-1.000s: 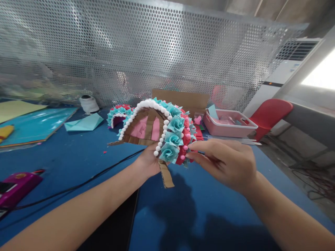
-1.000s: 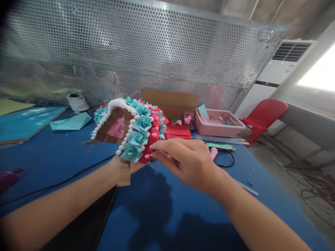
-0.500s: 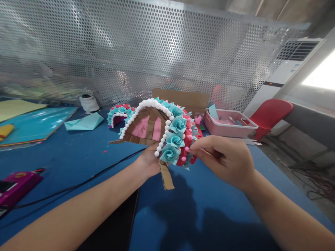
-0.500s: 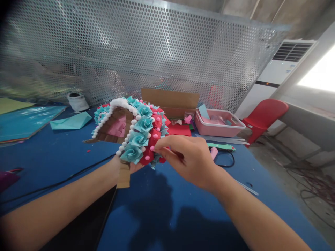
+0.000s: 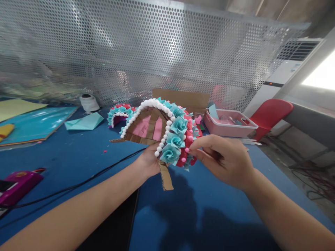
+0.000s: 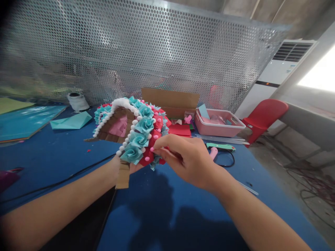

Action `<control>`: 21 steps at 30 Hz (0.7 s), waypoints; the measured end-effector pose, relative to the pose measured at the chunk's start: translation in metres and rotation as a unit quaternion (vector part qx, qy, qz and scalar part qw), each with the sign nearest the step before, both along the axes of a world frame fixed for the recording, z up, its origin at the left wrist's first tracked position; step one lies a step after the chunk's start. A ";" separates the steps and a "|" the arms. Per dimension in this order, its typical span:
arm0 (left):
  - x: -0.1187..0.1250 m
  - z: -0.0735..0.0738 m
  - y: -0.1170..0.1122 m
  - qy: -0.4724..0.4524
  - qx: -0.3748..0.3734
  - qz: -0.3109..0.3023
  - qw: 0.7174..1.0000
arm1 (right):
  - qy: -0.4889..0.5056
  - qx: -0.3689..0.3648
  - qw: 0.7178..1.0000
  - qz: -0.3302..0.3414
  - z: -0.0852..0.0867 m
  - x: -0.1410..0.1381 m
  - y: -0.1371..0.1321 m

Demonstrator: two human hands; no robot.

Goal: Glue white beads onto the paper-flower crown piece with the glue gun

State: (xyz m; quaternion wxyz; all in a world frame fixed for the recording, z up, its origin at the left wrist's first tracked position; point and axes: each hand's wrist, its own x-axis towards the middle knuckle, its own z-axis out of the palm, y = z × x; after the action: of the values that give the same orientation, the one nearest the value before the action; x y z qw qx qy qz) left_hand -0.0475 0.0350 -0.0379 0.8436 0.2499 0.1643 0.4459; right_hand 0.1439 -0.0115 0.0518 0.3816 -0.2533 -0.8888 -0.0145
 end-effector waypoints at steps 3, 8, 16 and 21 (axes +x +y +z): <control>-0.002 0.001 -0.001 0.000 0.001 -0.004 1.000 | -0.006 0.001 1.000 0.006 0.000 0.001 0.000; -0.004 0.003 -0.003 -0.002 0.001 -0.011 1.000 | -0.020 0.000 1.000 0.011 0.002 0.001 0.000; -0.003 -0.001 0.000 -0.002 -0.004 -0.008 1.000 | -0.036 -0.027 0.999 0.021 0.001 0.002 0.000; -0.004 -0.003 0.000 0.002 -0.008 -0.003 1.000 | -0.025 -0.026 0.999 0.034 0.002 0.003 0.000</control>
State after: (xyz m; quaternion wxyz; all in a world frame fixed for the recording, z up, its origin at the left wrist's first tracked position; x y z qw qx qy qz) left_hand -0.0515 0.0354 -0.0404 0.8466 0.2444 0.1685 0.4417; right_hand 0.1465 -0.0118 0.0540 0.3527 -0.2321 -0.9064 0.0157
